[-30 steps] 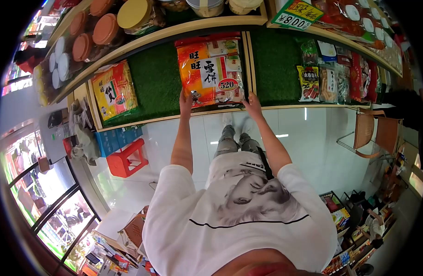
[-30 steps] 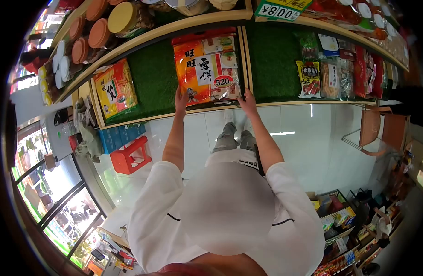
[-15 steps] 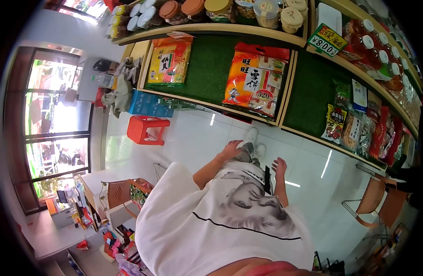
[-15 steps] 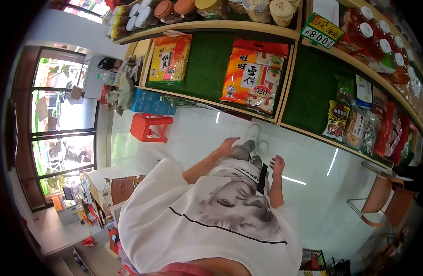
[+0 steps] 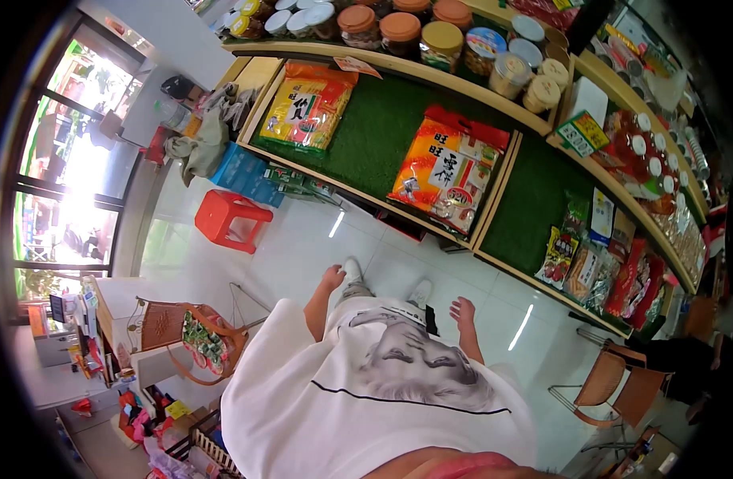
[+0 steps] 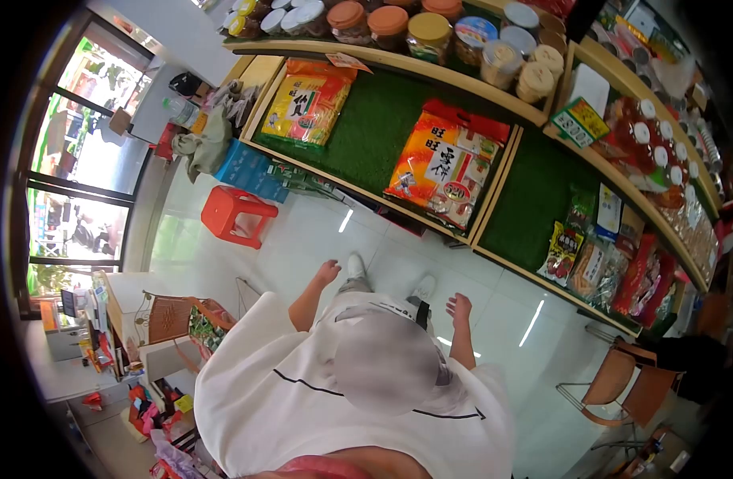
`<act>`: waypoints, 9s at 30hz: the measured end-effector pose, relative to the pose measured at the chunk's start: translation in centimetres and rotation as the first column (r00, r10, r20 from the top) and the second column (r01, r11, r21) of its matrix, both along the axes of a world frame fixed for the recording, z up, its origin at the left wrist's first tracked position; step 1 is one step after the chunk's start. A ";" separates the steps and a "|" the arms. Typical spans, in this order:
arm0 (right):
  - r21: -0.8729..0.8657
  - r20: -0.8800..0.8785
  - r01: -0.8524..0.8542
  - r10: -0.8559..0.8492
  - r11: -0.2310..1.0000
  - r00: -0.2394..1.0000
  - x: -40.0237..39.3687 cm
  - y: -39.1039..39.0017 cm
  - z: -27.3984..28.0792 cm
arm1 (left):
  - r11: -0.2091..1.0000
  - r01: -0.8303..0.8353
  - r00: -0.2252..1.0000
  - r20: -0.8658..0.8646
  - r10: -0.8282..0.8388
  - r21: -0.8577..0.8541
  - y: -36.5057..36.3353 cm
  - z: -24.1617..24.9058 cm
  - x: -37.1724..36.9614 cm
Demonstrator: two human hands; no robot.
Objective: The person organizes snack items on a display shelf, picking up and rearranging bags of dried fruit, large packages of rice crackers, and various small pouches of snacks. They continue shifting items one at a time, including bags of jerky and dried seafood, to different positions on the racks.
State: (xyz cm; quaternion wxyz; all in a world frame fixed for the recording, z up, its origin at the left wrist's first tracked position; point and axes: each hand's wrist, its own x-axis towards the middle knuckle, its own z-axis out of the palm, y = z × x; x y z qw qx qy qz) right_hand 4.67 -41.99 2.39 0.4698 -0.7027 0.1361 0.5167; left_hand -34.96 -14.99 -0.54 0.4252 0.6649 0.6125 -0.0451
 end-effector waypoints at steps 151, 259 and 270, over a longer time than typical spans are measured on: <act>-0.050 0.273 0.547 -0.516 0.835 0.812 30.4 -40.9 -1.0 | 0.770 0.396 0.828 -0.557 -0.063 0.501 -7.3 3.6 59.6; -0.173 0.326 -0.141 0.191 0.975 0.926 8.5 23.9 3.4 | 0.937 -0.027 0.916 0.384 -0.117 0.348 22.2 3.6 24.1; -0.285 0.525 -0.004 0.160 0.959 0.836 7.4 20.9 -5.4 | 0.959 -0.136 0.804 0.537 0.254 -0.250 27.1 -2.3 22.9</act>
